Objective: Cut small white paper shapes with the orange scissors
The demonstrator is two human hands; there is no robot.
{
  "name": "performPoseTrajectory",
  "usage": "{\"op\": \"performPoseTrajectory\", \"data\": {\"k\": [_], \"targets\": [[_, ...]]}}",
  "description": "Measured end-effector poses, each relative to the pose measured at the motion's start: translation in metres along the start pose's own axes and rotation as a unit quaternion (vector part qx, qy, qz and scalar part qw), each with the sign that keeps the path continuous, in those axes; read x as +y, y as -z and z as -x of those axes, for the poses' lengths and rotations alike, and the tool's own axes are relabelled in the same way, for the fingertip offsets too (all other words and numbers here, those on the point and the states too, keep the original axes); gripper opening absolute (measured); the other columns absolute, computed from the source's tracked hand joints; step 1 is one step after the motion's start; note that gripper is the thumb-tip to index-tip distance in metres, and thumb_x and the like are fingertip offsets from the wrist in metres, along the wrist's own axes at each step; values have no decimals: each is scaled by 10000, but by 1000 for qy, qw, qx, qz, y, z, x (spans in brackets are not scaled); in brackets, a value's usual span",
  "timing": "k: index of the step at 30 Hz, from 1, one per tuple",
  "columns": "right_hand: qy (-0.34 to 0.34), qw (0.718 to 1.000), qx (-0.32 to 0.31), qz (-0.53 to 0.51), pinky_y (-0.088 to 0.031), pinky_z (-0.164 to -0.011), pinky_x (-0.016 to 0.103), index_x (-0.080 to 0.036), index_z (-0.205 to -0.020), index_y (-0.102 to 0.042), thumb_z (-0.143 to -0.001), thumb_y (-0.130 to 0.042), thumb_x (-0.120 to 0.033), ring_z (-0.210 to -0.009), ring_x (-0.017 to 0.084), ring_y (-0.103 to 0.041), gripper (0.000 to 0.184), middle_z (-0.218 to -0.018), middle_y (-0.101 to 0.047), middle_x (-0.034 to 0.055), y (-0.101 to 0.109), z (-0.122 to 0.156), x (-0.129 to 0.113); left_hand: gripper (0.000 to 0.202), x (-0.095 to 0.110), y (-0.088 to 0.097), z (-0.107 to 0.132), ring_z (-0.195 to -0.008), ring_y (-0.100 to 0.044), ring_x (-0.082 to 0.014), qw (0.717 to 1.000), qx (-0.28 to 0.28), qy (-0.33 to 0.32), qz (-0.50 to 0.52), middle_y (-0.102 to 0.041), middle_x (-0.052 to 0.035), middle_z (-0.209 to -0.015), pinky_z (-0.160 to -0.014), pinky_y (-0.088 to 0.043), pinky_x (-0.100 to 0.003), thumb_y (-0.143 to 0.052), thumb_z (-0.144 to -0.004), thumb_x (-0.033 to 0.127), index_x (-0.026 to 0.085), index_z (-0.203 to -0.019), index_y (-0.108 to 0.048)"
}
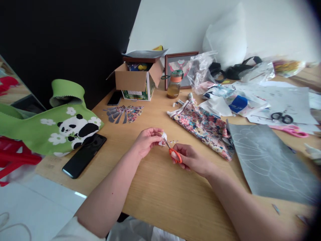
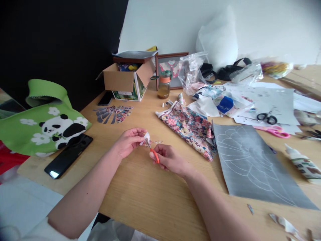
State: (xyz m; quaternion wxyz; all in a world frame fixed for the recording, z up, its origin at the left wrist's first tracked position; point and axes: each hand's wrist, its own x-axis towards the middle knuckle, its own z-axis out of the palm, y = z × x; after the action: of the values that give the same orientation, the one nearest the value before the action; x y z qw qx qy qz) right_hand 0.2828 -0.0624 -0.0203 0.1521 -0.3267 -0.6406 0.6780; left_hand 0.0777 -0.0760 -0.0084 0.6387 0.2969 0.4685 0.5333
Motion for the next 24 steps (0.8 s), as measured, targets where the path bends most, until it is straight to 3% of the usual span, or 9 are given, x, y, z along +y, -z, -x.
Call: {"op": "performPoseTrajectory", "data": {"k": [24], "targets": [[-9,1000,22,3,-278,-389,194,-177,-772,-547,-770,-672,-674,-474,63,-405,513,-699,-551,-11,-1,0,-3,397,-1,0,2,-619,-622,-106,999,-34,5,-31,-635,-23,-768,-625,-452,-255,-747,-596,59,92,-976,-637]]}}
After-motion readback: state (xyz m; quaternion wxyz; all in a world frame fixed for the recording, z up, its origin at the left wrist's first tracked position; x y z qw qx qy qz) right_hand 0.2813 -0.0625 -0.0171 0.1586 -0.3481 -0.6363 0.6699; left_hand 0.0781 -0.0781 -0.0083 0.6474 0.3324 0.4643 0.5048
